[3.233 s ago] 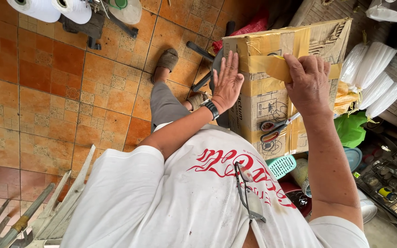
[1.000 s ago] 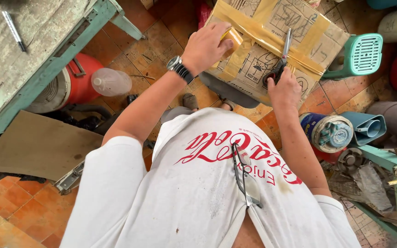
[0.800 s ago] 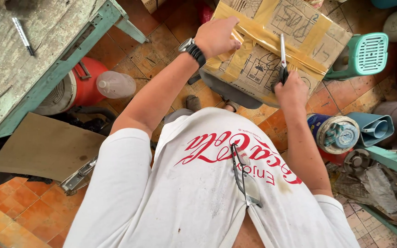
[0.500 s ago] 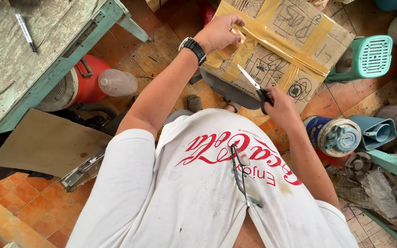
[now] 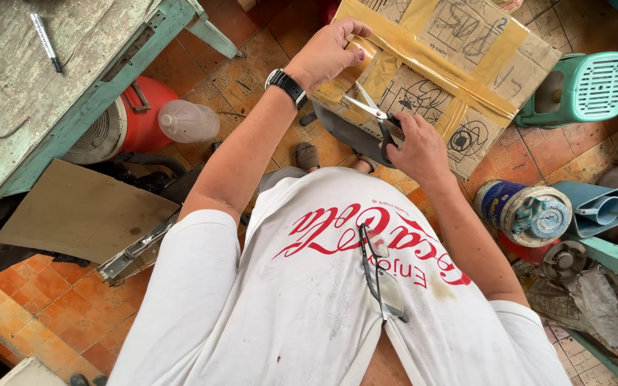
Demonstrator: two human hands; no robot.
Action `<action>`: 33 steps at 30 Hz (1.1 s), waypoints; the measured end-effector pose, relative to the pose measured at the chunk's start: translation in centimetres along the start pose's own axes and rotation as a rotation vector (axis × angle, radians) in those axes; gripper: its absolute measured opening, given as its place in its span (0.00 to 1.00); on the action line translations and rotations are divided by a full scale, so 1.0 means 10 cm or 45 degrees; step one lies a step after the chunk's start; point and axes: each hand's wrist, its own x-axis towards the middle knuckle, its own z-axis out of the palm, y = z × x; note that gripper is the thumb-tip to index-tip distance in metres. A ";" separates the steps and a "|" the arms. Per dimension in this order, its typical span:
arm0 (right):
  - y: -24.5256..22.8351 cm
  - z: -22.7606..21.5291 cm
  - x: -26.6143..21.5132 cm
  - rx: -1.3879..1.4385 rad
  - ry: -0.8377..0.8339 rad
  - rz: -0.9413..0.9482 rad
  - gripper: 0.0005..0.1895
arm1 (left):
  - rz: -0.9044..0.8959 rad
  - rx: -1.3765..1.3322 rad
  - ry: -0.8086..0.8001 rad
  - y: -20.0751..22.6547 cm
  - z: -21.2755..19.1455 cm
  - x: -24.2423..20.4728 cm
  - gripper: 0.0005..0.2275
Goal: A person is sealing a cardboard box using a roll of yellow packing tape and scissors.
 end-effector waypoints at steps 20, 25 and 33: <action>0.33 0.30 0.65 -0.149 0.165 -0.358 0.23 | 0.012 -0.073 0.050 -0.17 0.03 0.17 0.14; 0.38 0.36 0.68 -0.112 0.275 -0.394 0.21 | -0.018 -0.086 0.058 -0.10 0.02 0.17 0.13; -0.06 -0.02 0.40 -0.140 0.010 -0.258 0.39 | 0.362 -0.662 0.048 -0.05 0.14 0.44 0.08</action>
